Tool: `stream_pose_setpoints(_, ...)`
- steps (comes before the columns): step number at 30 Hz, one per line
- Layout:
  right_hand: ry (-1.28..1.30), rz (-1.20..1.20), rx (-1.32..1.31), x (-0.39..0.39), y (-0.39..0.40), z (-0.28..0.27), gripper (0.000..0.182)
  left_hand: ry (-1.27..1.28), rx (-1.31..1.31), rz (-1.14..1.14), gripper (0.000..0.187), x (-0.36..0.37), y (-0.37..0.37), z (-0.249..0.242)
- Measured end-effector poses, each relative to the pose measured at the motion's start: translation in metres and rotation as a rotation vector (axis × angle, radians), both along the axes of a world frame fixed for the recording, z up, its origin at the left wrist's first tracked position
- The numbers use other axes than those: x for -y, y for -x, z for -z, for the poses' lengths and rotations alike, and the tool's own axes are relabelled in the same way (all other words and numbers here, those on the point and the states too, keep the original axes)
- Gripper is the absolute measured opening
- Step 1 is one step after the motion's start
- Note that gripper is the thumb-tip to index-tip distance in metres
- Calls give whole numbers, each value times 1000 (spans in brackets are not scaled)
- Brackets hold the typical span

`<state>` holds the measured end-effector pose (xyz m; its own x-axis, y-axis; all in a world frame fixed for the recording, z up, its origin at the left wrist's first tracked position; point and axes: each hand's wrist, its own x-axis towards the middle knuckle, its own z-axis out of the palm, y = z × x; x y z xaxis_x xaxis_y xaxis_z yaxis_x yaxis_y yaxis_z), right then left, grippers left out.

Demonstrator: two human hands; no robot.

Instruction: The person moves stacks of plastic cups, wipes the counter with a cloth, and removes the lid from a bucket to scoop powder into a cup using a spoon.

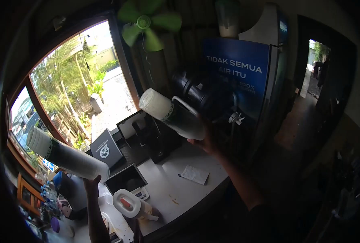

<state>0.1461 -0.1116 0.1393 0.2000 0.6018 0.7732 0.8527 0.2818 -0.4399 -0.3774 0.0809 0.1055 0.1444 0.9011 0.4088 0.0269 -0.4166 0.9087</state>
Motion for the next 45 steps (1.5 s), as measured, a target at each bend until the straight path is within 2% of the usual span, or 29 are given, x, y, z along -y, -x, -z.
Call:
stream_pose_setpoints(1, 0, -64, -21, -22, -14, -4, 93, 11, 47, -16, 84, 3, -11, -5)
stream_pose_setpoints(2, -14, -177, -73, -44, -31, -5, 94, -52, -22, -63, 85, 8, -24, -11)
stream_pose_setpoints(5, 92, -249, -55, -87, -64, -26, 95, -104, 75, -13, 90, 7, -41, -29)
stream_pose_setpoints(7, 25, -287, -35, -124, -79, -30, 97, -80, 214, 75, 91, 20, -60, -55)
stream_pose_setpoints(9, 4, -304, -7, -158, -91, -30, 98, -124, 219, 116, 84, 20, -64, -67)
stream_pose_setpoints(11, 10, -293, 27, -188, -96, -29, 99, -84, 189, 8, 82, 23, -69, -78)
stream_pose_setpoints(13, 132, -334, -52, -207, -96, -33, 98, -121, 175, -52, 83, 23, -81, -93)
stream_pose_setpoints(14, 139, -327, -24, -214, -98, -37, 98, -149, 239, -80, 77, 25, -94, -99)
stream_pose_setpoints(18, 159, -413, -57, -252, -100, -45, 98, 30, 284, -125, 74, -3, -86, -108)
stream_pose_setpoints(21, 9, -512, -64, -292, -100, -41, 97, 28, 379, -130, 72, -24, -107, -125)
stream_pose_setpoints(23, 14, -534, -46, -312, -101, -41, 96, -5, 426, -110, 72, -41, -123, -133)
stream_pose_setpoints(27, 15, -600, -108, -335, -86, -37, 97, -82, 457, -90, 71, -75, -162, -147)
stream_pose_setpoints(28, -60, -683, -129, -347, -83, -33, 97, -19, 470, -104, 71, -75, -181, -155)
stream_pose_setpoints(31, -92, -650, -76, -364, -79, -28, 95, -69, 499, 57, 73, -117, -201, -141)
stream_pose_setpoints(32, 17, -670, -116, -362, -79, -30, 94, -74, 505, 58, 74, -131, -211, -136)
stream_pose_setpoints(36, 7, -669, -114, -369, -76, -15, 96, -85, 583, 63, 77, -169, -264, -135)
stream_pose_setpoints(39, -10, -591, -28, -385, -80, 6, 98, -104, 717, 114, 74, -196, -295, -157)
stream_pose_setpoints(40, 32, -524, 21, -388, -81, 13, 101, -132, 741, 90, 72, -185, -309, -176)
stream_pose_setpoints(43, 62, -587, -43, -398, -82, 25, 103, -165, 787, 109, 62, -195, -315, -213)
stream_pose_setpoints(45, 40, -572, 23, -402, -81, 31, 104, -164, 757, 131, 53, -194, -319, -231)
